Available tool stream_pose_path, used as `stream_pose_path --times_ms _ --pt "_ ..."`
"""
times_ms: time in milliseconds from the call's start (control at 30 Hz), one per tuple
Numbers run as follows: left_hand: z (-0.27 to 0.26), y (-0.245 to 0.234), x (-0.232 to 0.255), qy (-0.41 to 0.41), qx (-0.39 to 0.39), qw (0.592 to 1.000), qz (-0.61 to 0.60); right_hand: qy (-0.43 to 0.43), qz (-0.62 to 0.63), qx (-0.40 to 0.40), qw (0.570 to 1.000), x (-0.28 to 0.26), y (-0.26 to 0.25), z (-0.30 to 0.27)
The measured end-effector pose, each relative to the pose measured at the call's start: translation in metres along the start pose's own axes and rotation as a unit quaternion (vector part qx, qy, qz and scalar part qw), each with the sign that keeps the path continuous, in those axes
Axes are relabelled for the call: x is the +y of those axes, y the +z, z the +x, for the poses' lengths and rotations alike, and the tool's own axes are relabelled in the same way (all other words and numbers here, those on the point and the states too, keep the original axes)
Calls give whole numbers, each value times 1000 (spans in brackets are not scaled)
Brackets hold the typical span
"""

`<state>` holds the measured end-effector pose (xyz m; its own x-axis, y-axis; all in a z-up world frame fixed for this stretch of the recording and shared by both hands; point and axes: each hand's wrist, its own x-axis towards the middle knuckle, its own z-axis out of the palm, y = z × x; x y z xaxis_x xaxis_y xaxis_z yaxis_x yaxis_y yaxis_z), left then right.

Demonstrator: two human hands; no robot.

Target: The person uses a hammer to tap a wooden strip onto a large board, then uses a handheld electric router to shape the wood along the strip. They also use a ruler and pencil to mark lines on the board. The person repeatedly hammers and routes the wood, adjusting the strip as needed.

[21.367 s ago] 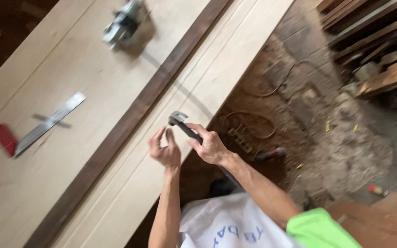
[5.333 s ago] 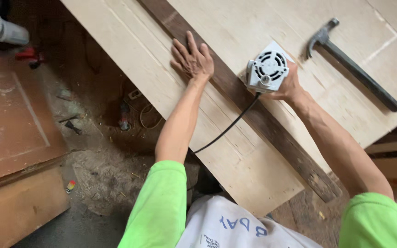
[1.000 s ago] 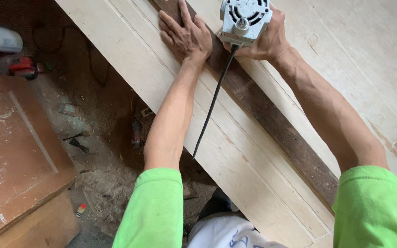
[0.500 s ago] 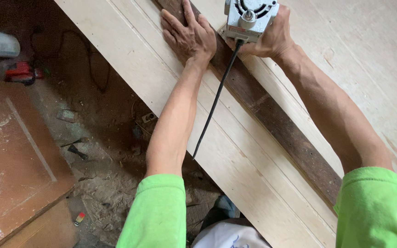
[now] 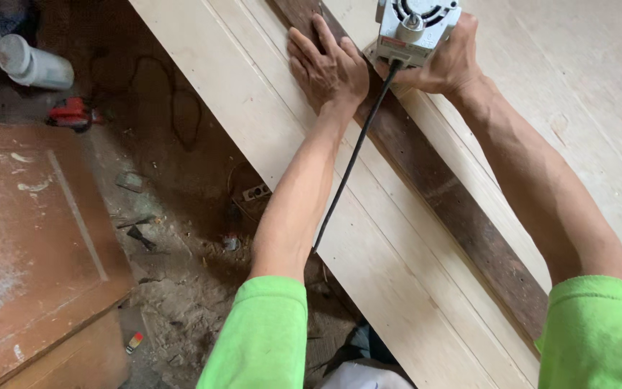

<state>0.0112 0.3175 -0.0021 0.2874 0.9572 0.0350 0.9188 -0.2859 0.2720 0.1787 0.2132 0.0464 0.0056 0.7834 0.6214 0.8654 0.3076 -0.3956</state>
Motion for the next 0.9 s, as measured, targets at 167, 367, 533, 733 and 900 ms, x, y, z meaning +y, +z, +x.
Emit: stream_pose_path --times_ms 167,367,533,733,900 --pt "30 -8 -10 2 -2 1000 -21 5 39 12 999 12 20 29" --pt "65 -9 -27 -8 -22 1000 -11 30 30 22 999 25 43 58" --pt "97 -11 -39 -3 -36 998 -43 32 33 32 998 33 55 77" --pt "139 -7 -48 -17 -32 999 -25 60 33 11 998 42 74 100" --pt "161 4 -55 -30 -34 999 -15 58 36 11 998 49 87 112"
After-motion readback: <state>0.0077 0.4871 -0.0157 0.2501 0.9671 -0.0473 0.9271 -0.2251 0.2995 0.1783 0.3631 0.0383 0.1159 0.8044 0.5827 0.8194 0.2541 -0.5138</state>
